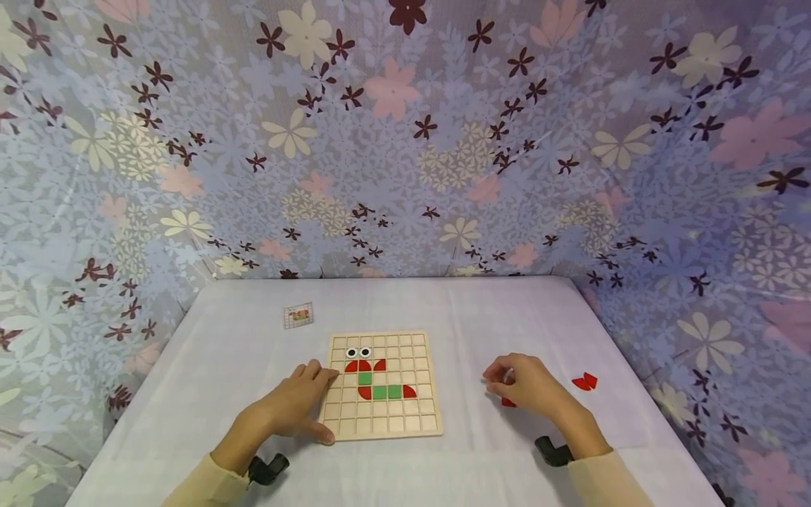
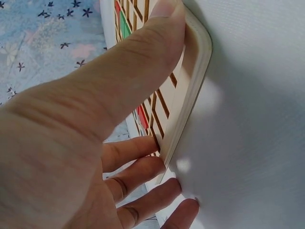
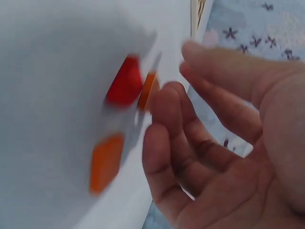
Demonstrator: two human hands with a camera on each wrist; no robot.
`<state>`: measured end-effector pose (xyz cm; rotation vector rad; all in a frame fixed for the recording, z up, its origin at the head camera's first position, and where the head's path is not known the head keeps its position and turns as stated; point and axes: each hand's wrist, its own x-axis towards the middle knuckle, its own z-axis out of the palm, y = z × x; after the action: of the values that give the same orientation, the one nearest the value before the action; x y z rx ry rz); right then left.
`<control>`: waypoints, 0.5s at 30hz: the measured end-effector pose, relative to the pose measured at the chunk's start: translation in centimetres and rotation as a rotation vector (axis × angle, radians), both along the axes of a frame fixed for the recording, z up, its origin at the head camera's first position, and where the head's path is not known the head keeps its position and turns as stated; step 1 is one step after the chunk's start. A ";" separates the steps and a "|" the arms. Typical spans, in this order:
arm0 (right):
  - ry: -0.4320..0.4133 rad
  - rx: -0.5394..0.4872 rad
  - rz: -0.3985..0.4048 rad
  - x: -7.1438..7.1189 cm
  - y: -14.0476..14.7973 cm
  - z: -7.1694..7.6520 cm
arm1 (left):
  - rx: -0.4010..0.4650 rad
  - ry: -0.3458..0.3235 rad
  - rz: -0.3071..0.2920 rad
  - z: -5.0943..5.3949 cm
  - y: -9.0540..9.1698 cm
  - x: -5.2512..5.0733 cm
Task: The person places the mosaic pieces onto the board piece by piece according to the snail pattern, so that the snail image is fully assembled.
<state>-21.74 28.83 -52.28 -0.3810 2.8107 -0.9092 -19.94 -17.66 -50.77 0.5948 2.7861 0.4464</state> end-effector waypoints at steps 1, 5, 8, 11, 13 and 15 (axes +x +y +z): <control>-0.016 -0.002 0.005 0.3 0.5 0.0 | 0.000 -0.001 0.000 0.0 0.0 0.0; -0.056 -0.003 0.041 1.1 2.1 -0.3 | -0.005 0.004 0.002 -0.1 0.0 -0.1; -0.057 -0.003 0.055 1.3 2.6 -0.6 | -0.005 0.010 0.001 -0.1 0.0 -0.1; -0.046 -0.008 0.055 1.3 2.7 -0.7 | -0.004 0.012 -0.004 -0.1 -0.1 -0.1; -0.039 -0.005 0.051 1.2 2.7 -0.7 | -0.004 0.012 -0.006 -0.1 -0.1 -0.1; -0.031 0.003 0.051 1.1 2.6 -0.6 | -0.002 0.009 -0.005 -0.1 0.0 -0.1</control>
<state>-20.60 31.40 -52.91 -0.4326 2.7603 -0.8930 -20.08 -17.67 -50.87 0.6047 2.7921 0.4402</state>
